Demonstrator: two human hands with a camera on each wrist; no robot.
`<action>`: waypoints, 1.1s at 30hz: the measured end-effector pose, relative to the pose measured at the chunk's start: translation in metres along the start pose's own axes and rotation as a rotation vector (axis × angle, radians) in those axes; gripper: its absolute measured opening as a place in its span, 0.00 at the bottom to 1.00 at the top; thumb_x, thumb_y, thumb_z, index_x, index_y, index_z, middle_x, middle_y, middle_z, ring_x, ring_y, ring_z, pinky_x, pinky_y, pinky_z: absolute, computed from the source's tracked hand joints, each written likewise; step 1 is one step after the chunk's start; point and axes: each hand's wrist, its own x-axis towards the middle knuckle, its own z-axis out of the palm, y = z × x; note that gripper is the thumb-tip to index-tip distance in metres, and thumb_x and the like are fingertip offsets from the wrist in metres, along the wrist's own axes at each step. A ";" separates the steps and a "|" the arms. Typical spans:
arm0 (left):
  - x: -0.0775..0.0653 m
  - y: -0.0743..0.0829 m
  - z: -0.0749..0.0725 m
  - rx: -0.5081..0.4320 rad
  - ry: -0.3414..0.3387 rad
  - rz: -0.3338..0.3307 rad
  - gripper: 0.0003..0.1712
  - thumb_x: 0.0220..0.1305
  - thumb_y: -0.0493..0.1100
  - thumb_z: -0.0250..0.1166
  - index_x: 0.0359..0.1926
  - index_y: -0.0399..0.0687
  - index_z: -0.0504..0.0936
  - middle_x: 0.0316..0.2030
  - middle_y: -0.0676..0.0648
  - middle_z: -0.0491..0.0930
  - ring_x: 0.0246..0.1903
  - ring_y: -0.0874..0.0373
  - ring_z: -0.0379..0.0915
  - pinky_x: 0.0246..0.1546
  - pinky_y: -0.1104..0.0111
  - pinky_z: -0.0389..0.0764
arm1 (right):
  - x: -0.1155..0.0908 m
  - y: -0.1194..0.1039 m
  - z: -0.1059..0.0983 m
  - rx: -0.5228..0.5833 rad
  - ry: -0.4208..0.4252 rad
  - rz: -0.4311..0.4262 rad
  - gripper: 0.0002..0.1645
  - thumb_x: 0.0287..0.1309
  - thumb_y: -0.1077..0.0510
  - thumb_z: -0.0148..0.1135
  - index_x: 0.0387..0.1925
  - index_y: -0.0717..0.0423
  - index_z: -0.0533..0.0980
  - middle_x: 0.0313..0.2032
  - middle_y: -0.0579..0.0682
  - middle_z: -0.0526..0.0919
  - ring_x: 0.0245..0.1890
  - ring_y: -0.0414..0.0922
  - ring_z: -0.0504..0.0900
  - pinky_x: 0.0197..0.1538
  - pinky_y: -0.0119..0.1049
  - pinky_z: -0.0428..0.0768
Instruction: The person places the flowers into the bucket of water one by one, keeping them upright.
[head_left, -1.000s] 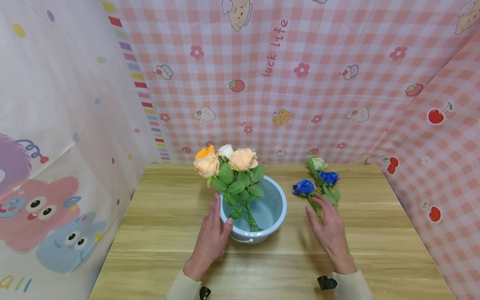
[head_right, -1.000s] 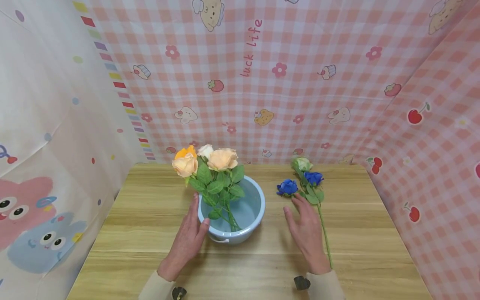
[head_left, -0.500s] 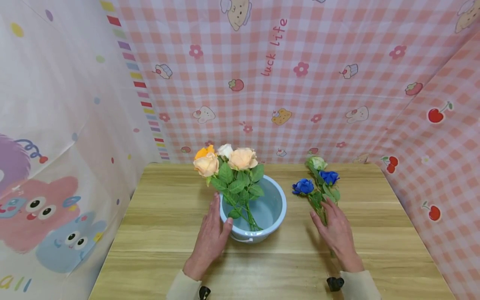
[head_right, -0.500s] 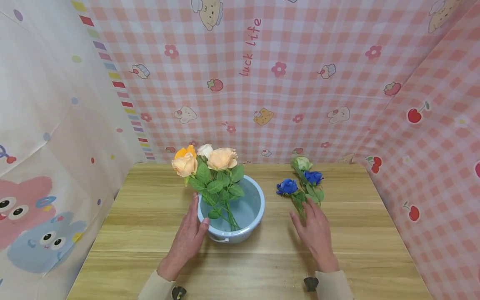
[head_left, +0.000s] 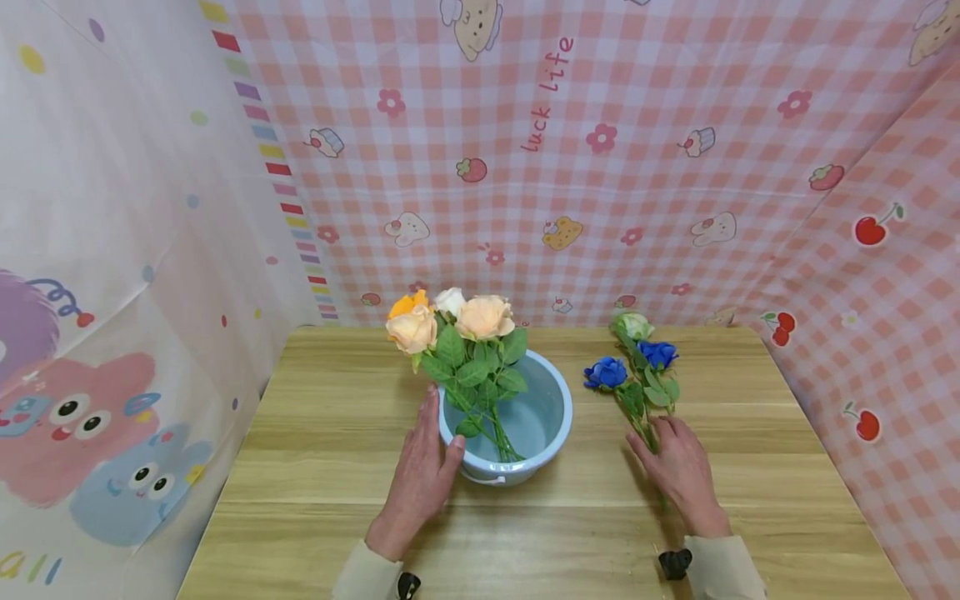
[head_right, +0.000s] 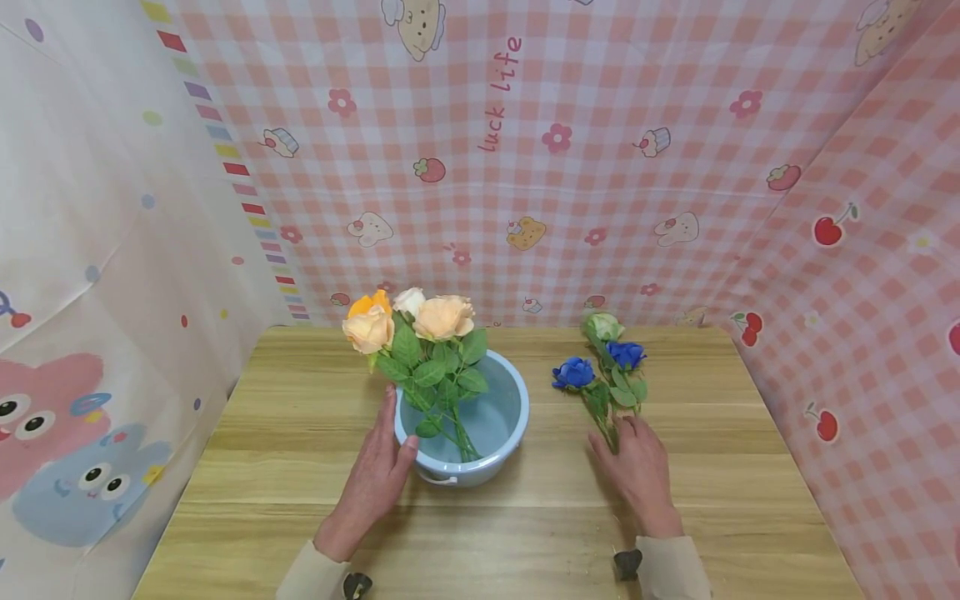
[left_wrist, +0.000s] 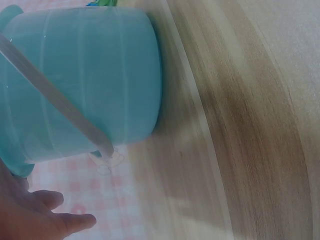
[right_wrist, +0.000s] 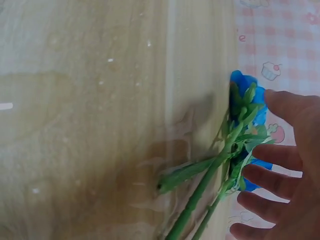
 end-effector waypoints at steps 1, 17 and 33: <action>0.000 0.000 0.000 0.000 0.000 0.001 0.44 0.80 0.52 0.50 0.84 0.43 0.39 0.82 0.40 0.43 0.78 0.37 0.46 0.69 0.32 0.59 | 0.000 0.001 0.001 -0.001 0.002 0.002 0.36 0.69 0.47 0.66 0.60 0.77 0.74 0.56 0.77 0.75 0.56 0.73 0.75 0.58 0.68 0.74; 0.000 0.000 -0.001 0.004 -0.001 0.003 0.44 0.80 0.53 0.50 0.83 0.43 0.40 0.82 0.39 0.44 0.78 0.36 0.47 0.68 0.31 0.60 | 0.001 0.008 0.007 0.010 -0.084 0.097 0.16 0.66 0.59 0.68 0.44 0.72 0.82 0.38 0.63 0.81 0.40 0.62 0.80 0.45 0.60 0.79; 0.001 -0.002 0.000 -0.003 0.005 0.007 0.44 0.79 0.51 0.51 0.84 0.43 0.41 0.82 0.41 0.43 0.78 0.36 0.48 0.67 0.31 0.61 | 0.000 0.002 0.001 0.032 -0.065 0.169 0.11 0.67 0.64 0.63 0.45 0.69 0.83 0.43 0.67 0.86 0.43 0.66 0.84 0.43 0.62 0.80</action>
